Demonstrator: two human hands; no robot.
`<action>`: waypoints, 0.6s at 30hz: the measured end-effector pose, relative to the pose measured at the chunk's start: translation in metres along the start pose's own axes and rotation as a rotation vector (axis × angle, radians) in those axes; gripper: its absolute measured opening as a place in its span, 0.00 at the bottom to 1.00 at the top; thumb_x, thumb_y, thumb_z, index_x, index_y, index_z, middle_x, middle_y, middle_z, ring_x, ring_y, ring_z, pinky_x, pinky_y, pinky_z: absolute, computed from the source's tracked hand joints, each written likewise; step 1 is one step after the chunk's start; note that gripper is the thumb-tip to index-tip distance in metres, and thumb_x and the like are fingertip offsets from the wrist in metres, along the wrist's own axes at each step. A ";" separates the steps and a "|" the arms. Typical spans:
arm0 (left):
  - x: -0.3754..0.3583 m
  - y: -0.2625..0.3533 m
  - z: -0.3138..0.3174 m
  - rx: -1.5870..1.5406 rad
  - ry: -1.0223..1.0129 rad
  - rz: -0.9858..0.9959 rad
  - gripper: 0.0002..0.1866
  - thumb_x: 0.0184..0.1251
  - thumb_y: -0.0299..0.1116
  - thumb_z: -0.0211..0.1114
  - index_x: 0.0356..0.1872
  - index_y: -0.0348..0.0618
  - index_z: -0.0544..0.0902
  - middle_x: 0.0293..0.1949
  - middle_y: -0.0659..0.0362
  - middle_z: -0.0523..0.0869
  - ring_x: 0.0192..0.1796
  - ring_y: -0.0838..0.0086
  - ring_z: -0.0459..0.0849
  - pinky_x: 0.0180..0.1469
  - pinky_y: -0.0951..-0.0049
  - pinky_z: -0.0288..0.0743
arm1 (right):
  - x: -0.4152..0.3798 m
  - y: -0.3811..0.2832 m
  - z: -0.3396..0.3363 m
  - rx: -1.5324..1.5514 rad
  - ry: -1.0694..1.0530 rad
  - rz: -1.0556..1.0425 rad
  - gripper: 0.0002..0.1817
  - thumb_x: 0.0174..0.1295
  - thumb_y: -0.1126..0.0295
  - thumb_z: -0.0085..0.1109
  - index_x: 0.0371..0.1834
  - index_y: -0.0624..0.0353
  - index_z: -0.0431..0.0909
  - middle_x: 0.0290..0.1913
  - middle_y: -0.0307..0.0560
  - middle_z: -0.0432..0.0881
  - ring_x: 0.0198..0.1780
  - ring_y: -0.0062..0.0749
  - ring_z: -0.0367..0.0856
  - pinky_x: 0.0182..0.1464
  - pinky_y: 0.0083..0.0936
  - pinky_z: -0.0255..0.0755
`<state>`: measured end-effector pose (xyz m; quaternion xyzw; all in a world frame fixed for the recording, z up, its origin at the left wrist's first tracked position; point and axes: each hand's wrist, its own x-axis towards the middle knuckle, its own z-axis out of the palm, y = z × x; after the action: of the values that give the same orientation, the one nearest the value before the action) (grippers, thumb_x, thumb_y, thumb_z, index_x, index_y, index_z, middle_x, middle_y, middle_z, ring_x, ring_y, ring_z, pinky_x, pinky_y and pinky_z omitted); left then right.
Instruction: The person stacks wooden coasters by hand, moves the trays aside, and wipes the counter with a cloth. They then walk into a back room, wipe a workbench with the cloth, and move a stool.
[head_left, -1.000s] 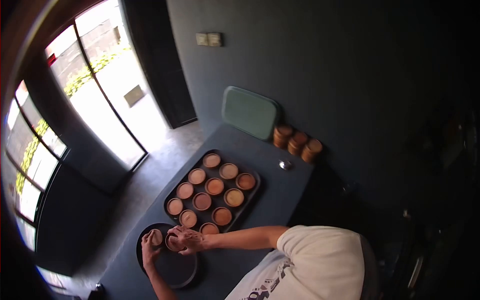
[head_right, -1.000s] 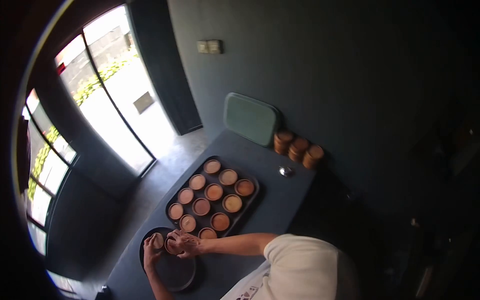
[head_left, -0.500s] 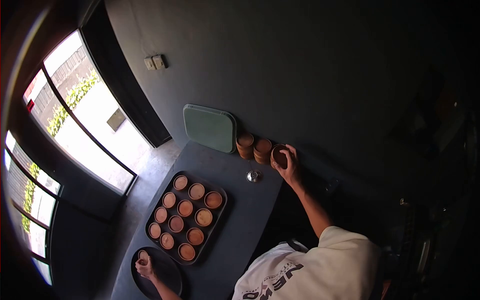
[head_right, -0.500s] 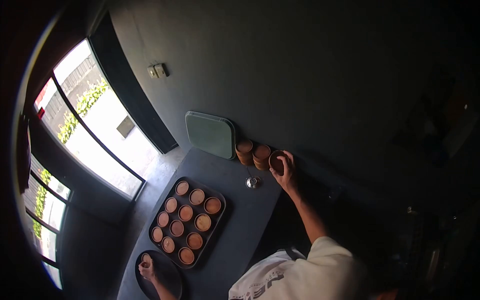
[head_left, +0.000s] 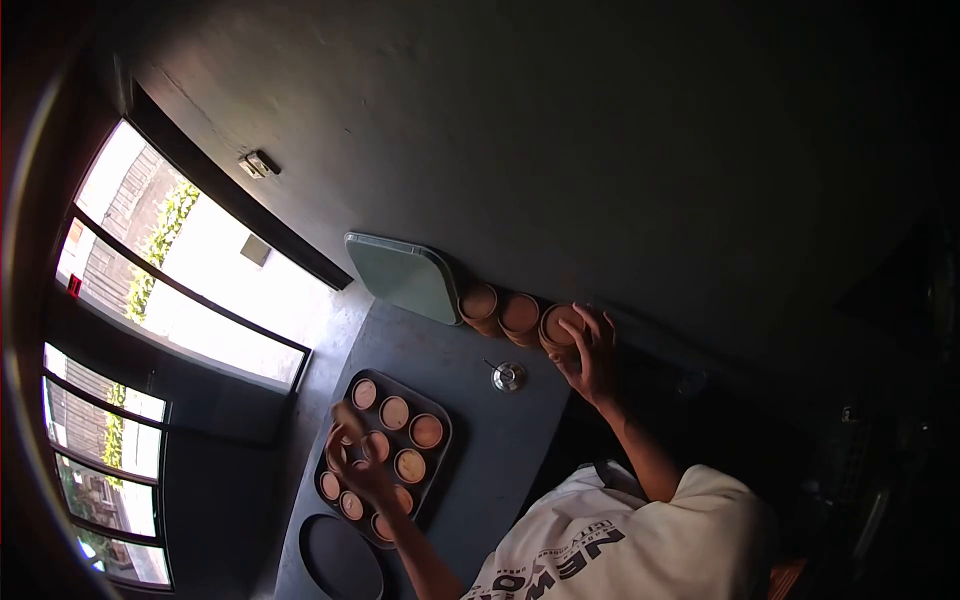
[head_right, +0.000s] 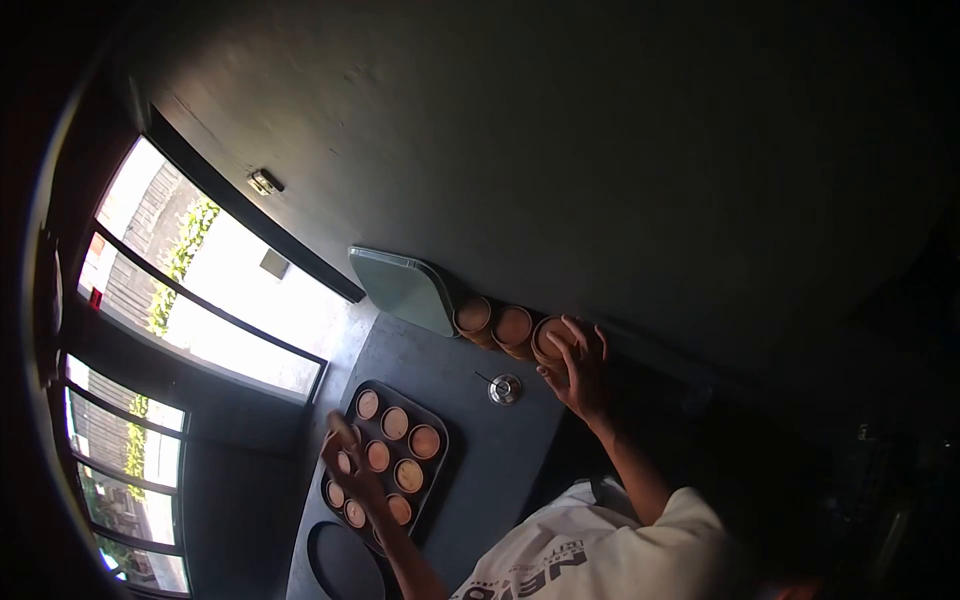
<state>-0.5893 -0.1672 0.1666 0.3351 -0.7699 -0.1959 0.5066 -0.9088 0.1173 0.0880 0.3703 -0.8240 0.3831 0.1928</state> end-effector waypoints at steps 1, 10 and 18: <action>0.003 0.038 0.036 0.003 -0.151 0.001 0.27 0.62 0.24 0.80 0.64 0.42 0.84 0.69 0.49 0.86 0.73 0.52 0.82 0.81 0.49 0.71 | 0.000 0.000 -0.004 0.037 0.011 0.017 0.31 0.79 0.50 0.70 0.80 0.49 0.76 0.85 0.54 0.69 0.85 0.61 0.67 0.85 0.60 0.63; -0.018 0.117 0.248 0.150 -0.658 0.260 0.36 0.57 0.44 0.88 0.67 0.50 0.85 0.73 0.59 0.86 0.81 0.59 0.76 0.91 0.38 0.43 | -0.013 0.018 -0.031 0.141 0.048 0.162 0.27 0.77 0.62 0.72 0.77 0.49 0.78 0.83 0.55 0.71 0.83 0.56 0.71 0.84 0.59 0.66; -0.030 0.113 0.267 0.250 -0.707 0.188 0.29 0.65 0.48 0.84 0.66 0.56 0.88 0.78 0.61 0.82 0.85 0.61 0.71 0.91 0.38 0.34 | -0.010 0.036 -0.037 0.160 0.041 0.206 0.22 0.78 0.62 0.70 0.71 0.52 0.82 0.79 0.54 0.77 0.79 0.54 0.76 0.80 0.52 0.70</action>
<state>-0.8603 -0.0767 0.1101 0.2342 -0.9423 -0.1566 0.1810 -0.9284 0.1664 0.0875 0.2899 -0.8203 0.4730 0.1389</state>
